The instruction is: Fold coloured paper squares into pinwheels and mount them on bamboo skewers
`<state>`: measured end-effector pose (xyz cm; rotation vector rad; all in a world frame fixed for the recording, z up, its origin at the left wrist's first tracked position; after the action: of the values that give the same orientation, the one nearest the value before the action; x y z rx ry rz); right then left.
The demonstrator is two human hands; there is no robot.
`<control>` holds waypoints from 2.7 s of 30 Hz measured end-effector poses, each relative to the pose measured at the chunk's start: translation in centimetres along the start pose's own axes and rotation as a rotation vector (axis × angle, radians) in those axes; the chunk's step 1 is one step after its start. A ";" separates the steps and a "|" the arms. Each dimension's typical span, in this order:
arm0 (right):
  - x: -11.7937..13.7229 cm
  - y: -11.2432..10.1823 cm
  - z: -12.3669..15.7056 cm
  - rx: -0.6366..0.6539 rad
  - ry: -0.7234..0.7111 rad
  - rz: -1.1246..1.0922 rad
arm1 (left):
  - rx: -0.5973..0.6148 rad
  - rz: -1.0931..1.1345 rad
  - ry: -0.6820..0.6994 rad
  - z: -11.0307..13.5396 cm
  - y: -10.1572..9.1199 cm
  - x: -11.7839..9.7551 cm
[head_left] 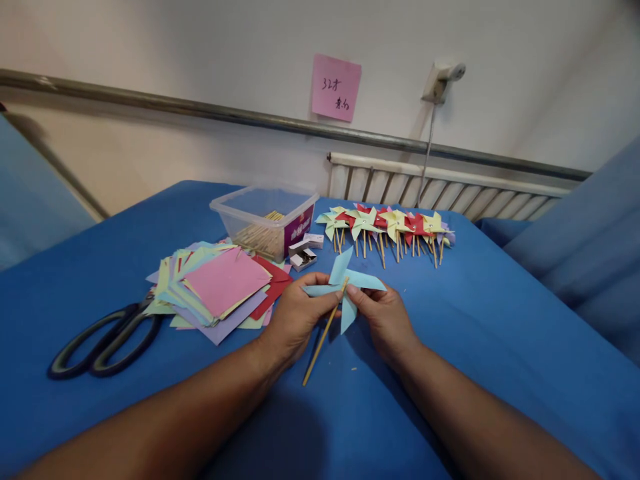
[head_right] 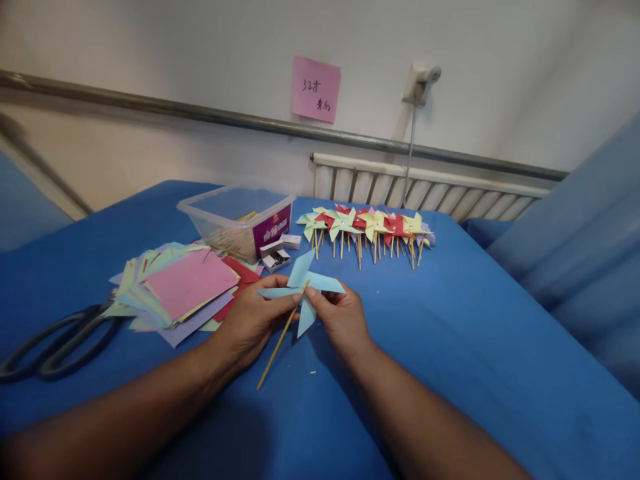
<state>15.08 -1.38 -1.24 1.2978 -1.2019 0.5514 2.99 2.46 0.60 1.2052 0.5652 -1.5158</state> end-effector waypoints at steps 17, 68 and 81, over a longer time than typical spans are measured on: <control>0.2 -0.8 0.0 -0.023 -0.026 0.073 | -0.043 -0.090 0.033 -0.1 -0.1 0.5; 1.0 0.1 0.1 0.163 0.148 -0.213 | 0.125 -0.181 0.158 1.8 1.0 -1.0; 0.9 0.0 -0.1 0.168 0.190 -0.195 | 0.205 -0.049 0.139 1.4 0.2 -0.9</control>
<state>15.48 -1.54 -0.42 1.4512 -0.8765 0.6279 2.58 1.62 1.92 1.4727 0.5445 -1.5685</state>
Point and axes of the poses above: each hand's wrist, its own z-axis away from the middle knuckle, its own y-axis out of the palm, x = y × z, the point moved 4 cm from there along -z, towards the middle knuckle, and after that the axes turned 11 degrees about -y, right-handed, at the moved point
